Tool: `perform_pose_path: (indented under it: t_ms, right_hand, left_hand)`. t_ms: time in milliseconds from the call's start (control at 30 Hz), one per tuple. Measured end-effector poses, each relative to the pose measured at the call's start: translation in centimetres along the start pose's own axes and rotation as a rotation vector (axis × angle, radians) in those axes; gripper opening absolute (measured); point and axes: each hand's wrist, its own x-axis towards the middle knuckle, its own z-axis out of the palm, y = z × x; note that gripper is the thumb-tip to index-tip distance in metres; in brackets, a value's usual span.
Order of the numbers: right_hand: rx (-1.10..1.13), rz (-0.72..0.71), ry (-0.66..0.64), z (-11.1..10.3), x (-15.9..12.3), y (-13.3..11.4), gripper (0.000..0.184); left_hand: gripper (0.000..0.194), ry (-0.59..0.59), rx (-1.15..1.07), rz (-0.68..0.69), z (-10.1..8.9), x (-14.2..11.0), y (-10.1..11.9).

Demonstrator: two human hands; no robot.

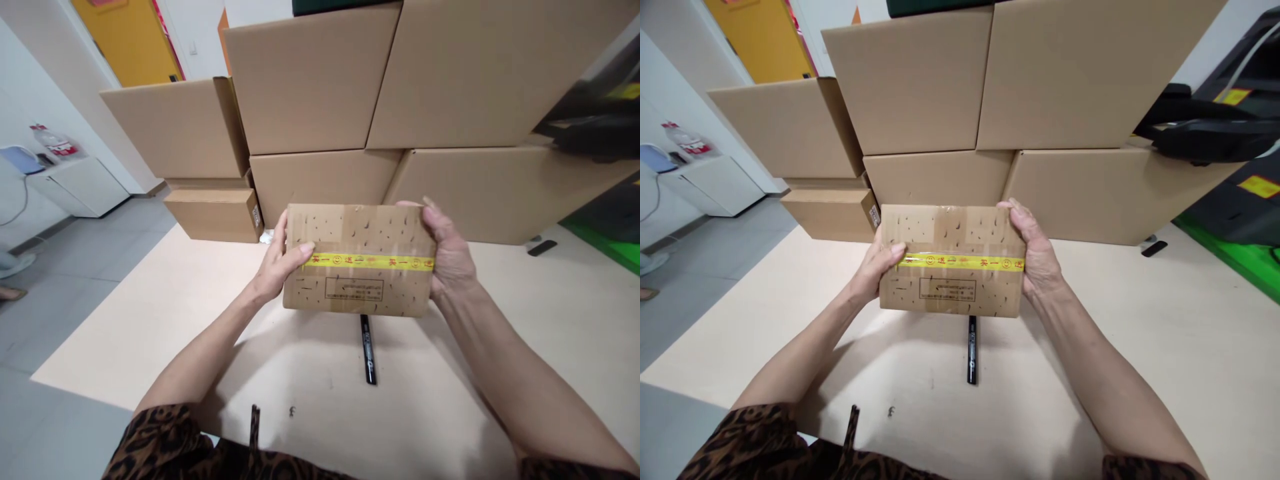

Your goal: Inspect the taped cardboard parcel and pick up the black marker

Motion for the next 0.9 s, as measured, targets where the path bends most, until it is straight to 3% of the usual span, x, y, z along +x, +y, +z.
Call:
perform_pose_path:
  t_ms: [133, 200, 300, 400, 533, 733, 833, 900]
  right_hand:
    - [-0.059, -0.007, -0.117, 1.0, -0.1, -0.8, 0.045]
    - [0.000, 0.085, -0.129, 1.9, -0.5, -2.2, 0.058]
    - [0.096, 0.328, -0.040, 3.2, -1.2, -4.5, 0.071]
    - [0.095, 0.444, 0.010, 4.5, -1.7, -5.7, 0.086]
    - [0.134, 0.402, 0.138, 5.5, -1.7, -5.4, 0.075]
    - [0.260, 0.248, 0.369, 5.0, -0.9, -4.9, 0.067]
    - [0.273, 0.211, 0.414, 4.9, -0.8, -4.4, 0.072]
    - [0.238, 0.171, 0.372, 5.1, -1.0, -3.9, 0.085]
  left_hand:
    - [0.073, 0.144, -0.365, -0.202, 0.9, 0.1, 1.0]
    - [0.056, 0.264, -0.464, -0.238, 1.0, 0.3, 1.4]
    - [0.051, 0.429, -0.573, -0.231, 1.0, 0.6, 1.4]
    - [0.048, 0.513, -0.650, -0.176, 1.5, 0.6, 1.2]
    - [0.050, 0.464, -0.743, -0.207, 2.9, 0.2, 0.4]
    - [0.064, 0.256, -0.805, -0.414, 4.8, -1.3, -1.2]
    - [0.068, 0.205, -0.808, -0.550, 5.0, -1.9, -1.2]
    - [0.068, 0.185, -0.855, -0.623, 5.0, -2.1, -0.8]
